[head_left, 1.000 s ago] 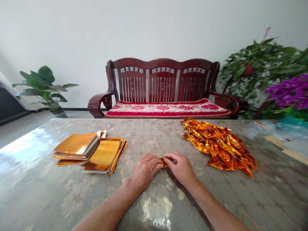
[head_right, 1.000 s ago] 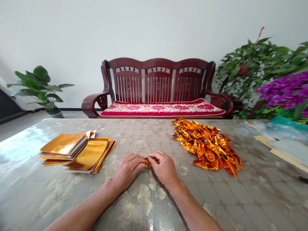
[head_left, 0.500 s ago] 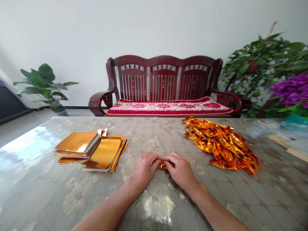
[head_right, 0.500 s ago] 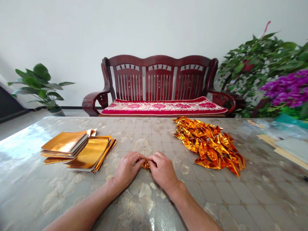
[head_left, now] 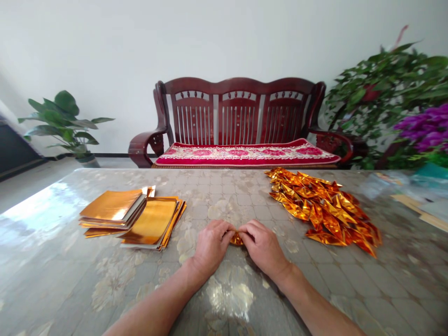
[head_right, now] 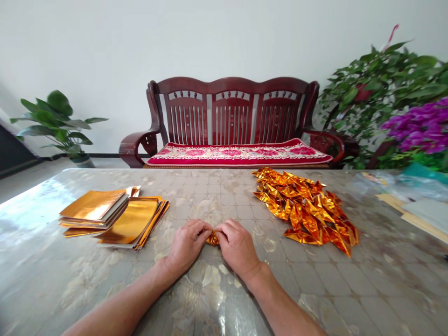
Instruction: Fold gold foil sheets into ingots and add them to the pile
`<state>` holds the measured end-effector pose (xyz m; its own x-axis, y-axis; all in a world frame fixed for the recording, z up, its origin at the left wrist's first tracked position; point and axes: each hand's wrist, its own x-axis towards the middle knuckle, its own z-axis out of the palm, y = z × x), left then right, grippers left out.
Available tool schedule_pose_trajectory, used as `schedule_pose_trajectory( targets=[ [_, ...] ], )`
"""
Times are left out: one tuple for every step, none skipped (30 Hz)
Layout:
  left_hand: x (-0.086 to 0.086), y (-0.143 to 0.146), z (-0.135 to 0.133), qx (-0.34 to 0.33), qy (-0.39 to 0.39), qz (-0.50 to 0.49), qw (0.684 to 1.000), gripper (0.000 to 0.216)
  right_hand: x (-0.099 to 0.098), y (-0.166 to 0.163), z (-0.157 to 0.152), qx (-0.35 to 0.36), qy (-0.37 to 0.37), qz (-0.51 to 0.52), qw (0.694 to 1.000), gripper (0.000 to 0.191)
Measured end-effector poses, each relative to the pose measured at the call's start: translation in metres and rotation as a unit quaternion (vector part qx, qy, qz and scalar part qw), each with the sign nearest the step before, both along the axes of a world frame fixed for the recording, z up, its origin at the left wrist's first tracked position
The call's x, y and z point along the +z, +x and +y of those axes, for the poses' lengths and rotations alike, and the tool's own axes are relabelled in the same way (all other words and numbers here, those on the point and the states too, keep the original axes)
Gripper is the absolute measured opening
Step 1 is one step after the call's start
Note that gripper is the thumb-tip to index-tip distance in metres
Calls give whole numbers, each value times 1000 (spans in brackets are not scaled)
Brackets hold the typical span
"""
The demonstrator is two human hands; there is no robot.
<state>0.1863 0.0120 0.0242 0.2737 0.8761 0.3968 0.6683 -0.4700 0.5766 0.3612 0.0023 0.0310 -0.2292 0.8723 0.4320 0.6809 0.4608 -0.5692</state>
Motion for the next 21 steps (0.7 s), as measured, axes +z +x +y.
schedule_pose_trajectory(
  targets=[
    [0,0,0,2,2,2,1000,12,1,0,0,1,-2,3,1000,17],
    [0,0,0,4,4,4,1000,12,1,-1,-1,0,-4,6,1000,17],
    [1,0,0,5,6,6,1000,12,2,-1,-1,-2,-3,10,1000,18],
    [1,0,0,6,8,7,1000,11,2,-1,-2,-6,-1,13,1000,18],
    [1,0,0,7,9,7,1000,11,3,-2,-2,-11,1,16,1000,18],
    [2,1,0,9,10,7,1000,12,3,-2,-2,-18,4,18,1000,17],
    [2,1,0,12,10,7,1000,12,3,-2,-2,-27,5,21,999,15],
    [2,1,0,14,9,6,1000,12,3,-2,-2,-34,3,22,999,14],
    [2,1,-1,16,7,6,1000,12,3,-2,-1,-38,0,22,999,13],
    [2,1,-1,18,4,5,1000,13,3,-3,-1,-39,-5,21,999,13],
    [2,1,-1,17,1,5,1000,13,3,-3,-1,-35,-11,17,999,14],
    [2,1,-1,16,-3,4,1000,13,3,-2,0,-28,-16,13,999,14],
    [2,1,-1,14,-6,3,1000,14,4,-2,0,-22,-19,9,1000,15],
    [2,1,-1,12,-10,2,1000,14,4,-2,0,-17,-20,7,1000,15],
    [2,2,-1,10,-12,0,1000,14,4,-2,0,-15,-20,6,1000,15],
    [2,2,-1,10,-13,0,1000,14,4,-1,0,-13,-18,5,1000,14],
    [2,2,-2,10,-13,-1,1000,14,4,-1,0,-11,-16,4,1000,14],
    [3,2,-2,9,-14,-1,1000,14,3,0,0,-9,-14,2,1000,14],
    [3,2,-2,7,-14,-2,1000,14,3,0,0,-6,-13,0,1000,15],
    [3,2,-2,5,-14,-4,1000,15,3,0,0,-3,-12,-4,1000,15],
    [4,2,-2,3,-15,-6,1000,15,2,1,0,-1,-12,-8,1000,15]
  ],
)
